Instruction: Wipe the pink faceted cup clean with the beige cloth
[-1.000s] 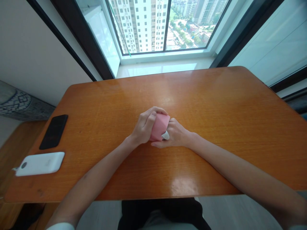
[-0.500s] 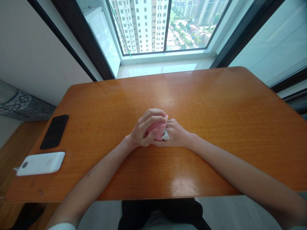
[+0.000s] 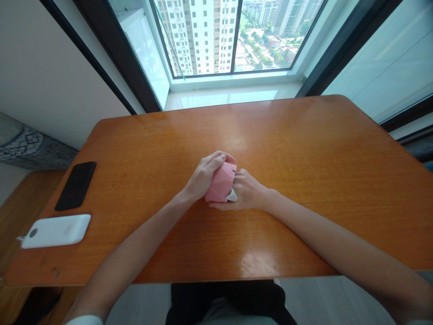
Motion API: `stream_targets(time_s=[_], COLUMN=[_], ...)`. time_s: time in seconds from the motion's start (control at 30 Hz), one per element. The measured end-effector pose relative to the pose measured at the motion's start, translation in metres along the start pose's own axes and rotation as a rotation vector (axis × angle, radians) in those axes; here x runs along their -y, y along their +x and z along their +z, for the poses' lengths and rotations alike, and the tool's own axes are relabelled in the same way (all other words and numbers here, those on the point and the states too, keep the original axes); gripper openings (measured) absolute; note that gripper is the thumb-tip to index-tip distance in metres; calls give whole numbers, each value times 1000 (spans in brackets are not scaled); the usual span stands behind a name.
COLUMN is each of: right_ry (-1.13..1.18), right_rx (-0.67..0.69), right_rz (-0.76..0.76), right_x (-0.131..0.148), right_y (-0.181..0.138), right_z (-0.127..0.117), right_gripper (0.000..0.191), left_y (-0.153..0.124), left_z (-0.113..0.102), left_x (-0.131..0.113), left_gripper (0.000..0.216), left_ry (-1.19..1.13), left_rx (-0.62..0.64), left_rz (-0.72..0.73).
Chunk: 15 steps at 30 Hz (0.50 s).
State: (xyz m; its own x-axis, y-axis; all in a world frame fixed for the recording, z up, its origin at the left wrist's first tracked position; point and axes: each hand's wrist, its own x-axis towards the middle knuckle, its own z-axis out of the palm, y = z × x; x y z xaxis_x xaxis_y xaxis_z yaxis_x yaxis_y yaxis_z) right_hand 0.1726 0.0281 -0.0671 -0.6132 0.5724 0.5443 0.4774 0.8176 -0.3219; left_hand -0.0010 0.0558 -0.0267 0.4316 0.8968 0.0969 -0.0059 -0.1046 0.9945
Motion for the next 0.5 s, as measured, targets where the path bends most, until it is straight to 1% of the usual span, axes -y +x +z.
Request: stream_targets(time_s=[0.03, 0.1, 0.13, 0.2, 0.27, 0.3, 0.37, 0.5], right_ry=[0, 9, 16, 29, 40, 46, 49, 7], right_rx=[1, -6, -17, -46, -73, -81, -86, -98], right_rz=[-1, 6, 14, 28, 26, 20, 10, 3], right_x=[0, 0, -1, -1, -2, -2, -2, -5], right_y=[0, 0, 0, 0, 1, 1, 1, 0], right_z=[0, 0, 1, 2, 3, 3, 3, 2], right_gripper=[48, 48, 49, 49, 50, 49, 47, 50], left_y=[-1, -3, -4, -6, -7, -7, -7, -6], left_z=[-1, -3, -5, -10, -14, -15, -16, -10], left_x=[2, 7, 9, 14, 19, 21, 22, 15], left_gripper=[37, 39, 41, 40, 36, 34, 29, 28], left_ry=[-37, -61, -30, 104, 219, 246, 251, 236], left_rx=[-9, -5, 8, 56, 95, 109, 118, 88], left_rz=[48, 235, 357, 587, 742, 780, 769, 579])
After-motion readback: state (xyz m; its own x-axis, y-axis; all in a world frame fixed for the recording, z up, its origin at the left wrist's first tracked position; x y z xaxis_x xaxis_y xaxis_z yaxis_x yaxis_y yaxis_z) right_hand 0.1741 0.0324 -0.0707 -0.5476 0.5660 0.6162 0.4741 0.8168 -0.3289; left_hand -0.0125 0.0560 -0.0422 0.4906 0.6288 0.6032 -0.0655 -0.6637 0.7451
